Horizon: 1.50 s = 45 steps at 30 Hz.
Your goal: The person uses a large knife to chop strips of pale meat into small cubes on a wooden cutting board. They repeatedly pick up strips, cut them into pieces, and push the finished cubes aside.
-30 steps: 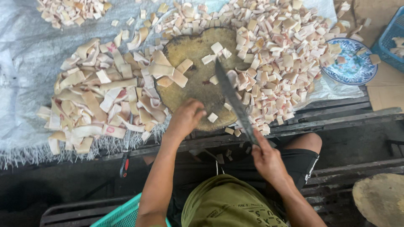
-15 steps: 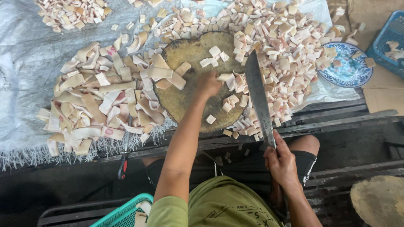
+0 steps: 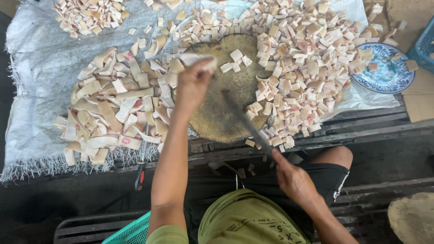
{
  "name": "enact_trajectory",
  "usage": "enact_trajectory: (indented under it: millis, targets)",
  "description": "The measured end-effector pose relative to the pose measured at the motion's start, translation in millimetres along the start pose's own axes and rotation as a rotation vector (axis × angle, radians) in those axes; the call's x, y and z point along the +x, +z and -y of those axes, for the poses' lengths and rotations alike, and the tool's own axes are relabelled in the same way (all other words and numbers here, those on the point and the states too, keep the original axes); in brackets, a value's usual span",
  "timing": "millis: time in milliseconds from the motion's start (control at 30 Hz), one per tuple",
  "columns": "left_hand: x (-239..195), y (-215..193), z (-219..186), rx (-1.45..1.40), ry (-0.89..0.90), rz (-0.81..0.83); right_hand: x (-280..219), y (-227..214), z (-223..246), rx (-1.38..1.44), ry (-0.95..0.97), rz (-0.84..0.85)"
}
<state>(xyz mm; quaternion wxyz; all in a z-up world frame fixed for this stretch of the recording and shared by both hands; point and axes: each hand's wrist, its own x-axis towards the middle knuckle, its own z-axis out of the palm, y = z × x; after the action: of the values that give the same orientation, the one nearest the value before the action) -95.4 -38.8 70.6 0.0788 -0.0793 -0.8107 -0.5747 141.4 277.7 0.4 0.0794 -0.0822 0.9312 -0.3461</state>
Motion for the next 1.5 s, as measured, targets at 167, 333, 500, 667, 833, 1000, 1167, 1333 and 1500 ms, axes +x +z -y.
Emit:
enact_trajectory:
  millis: [167, 333, 500, 667, 833, 1000, 1167, 1333, 1500]
  targets:
    - [-86.5, 31.6, 20.2, 0.452, 0.31, 0.275, 31.1, -12.6, -16.8, 0.062, 0.282, -0.08]
    - [-126.1, 30.4, 56.2, 0.63, 0.284, 0.472, 37.9, -18.1, -7.2, 0.144, 0.19, -0.13]
    - [-129.8, 17.1, 53.6, 0.707, 0.295, 0.502, 17.7, -24.7, 9.1, 0.086, -0.155, -0.419]
    - [-131.7, 12.2, 41.4, 0.703, 0.295, 0.501, 9.7, -10.5, -4.6, -0.111, -0.338, -0.649]
    - [-143.3, 2.3, 44.2, 0.738, 0.294, 0.504, 16.8, 9.6, -0.9, -0.167, -0.152, -0.227]
    - [-137.4, 5.8, 47.1, 0.879, 0.394, 0.531, 13.6, -3.6, -0.8, 0.031, -0.121, -0.374]
    - [-136.0, 6.1, 47.1, 0.834, 0.419, 0.506, 14.4, 12.6, 4.3, -0.027, -0.173, -0.362]
    - [-137.2, 11.5, 49.1, 0.85, 0.44, 0.463, 20.0, -4.2, 17.3, -0.117, -0.072, -0.212]
    - [-134.1, 18.5, 49.5, 0.826, 0.389, 0.478, 12.1, -4.9, 21.3, 0.024, -0.279, -0.506]
